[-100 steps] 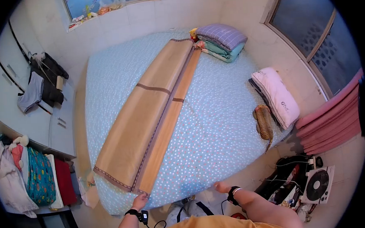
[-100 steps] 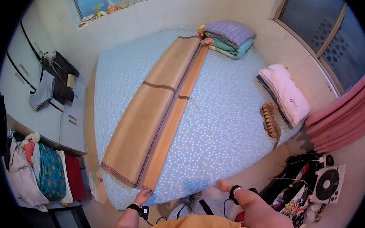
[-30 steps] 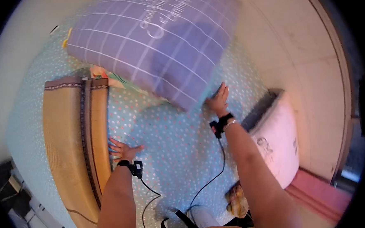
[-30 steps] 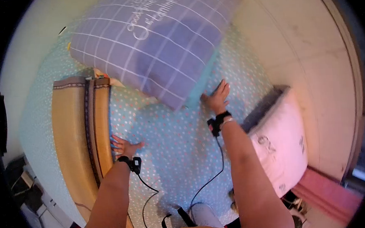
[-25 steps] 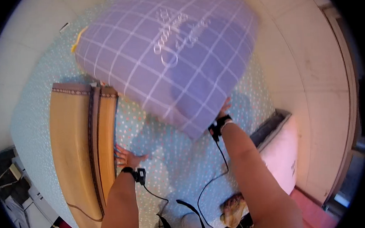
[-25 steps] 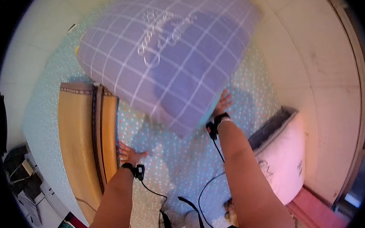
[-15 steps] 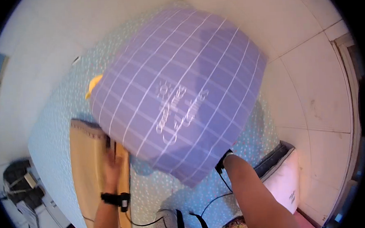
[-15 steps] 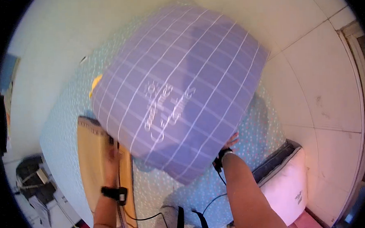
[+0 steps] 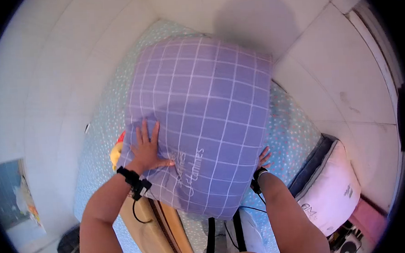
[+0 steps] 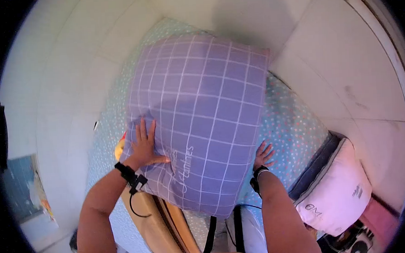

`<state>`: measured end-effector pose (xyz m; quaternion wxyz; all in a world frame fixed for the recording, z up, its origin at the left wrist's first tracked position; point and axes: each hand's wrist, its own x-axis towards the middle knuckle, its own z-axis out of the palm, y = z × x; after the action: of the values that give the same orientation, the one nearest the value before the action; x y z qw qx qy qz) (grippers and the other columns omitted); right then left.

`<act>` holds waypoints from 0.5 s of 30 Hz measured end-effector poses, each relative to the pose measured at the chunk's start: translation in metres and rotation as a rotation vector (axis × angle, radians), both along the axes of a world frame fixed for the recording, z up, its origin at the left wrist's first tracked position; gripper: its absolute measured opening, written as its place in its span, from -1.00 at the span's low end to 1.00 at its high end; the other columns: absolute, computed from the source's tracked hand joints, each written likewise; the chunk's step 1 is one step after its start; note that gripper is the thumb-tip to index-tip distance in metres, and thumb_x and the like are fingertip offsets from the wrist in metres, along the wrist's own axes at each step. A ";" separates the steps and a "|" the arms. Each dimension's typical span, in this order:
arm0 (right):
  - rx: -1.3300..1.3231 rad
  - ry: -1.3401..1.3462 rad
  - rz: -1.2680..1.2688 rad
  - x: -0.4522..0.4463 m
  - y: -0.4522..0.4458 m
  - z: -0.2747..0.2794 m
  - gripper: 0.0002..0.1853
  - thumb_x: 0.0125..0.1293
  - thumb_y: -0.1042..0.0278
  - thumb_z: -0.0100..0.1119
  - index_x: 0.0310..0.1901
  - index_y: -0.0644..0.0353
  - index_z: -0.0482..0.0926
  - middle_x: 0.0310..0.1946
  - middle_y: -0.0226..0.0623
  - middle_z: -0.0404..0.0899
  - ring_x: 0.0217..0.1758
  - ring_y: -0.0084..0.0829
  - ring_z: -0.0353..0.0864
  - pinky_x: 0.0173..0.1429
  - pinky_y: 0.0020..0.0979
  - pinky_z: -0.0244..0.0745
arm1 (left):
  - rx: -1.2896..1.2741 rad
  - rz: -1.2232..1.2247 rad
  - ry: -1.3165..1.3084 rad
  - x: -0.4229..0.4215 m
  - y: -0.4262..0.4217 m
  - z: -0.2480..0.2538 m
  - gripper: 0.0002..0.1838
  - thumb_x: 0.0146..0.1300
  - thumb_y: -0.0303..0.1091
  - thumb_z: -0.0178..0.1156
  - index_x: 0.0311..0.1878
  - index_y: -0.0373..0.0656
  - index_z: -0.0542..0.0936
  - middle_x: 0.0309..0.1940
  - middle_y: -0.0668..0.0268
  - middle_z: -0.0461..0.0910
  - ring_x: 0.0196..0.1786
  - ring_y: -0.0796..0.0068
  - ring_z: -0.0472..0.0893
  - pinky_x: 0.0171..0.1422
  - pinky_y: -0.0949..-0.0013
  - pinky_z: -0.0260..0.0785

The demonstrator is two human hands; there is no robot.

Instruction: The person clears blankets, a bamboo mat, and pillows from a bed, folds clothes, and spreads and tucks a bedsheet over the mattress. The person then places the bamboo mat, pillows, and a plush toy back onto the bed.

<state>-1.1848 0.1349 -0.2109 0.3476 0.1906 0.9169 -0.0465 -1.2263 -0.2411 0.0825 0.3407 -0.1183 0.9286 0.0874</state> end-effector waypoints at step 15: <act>0.761 -0.196 0.935 0.020 0.044 -0.061 -0.16 0.24 -0.06 -0.10 0.39 -0.19 -0.38 0.41 -0.18 -0.60 0.43 0.13 -0.58 0.26 0.40 -0.42 | 0.039 0.134 -0.086 0.007 -0.008 -0.005 0.42 -0.53 0.20 0.49 0.41 0.31 -0.26 0.41 0.12 -0.56 0.40 -0.16 -0.52 0.14 -0.59 -0.31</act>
<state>-1.1647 0.1791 -0.2718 0.3215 -0.1177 0.8195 0.4595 -1.2195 -0.2489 0.0780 0.3759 -0.1771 0.9012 0.1230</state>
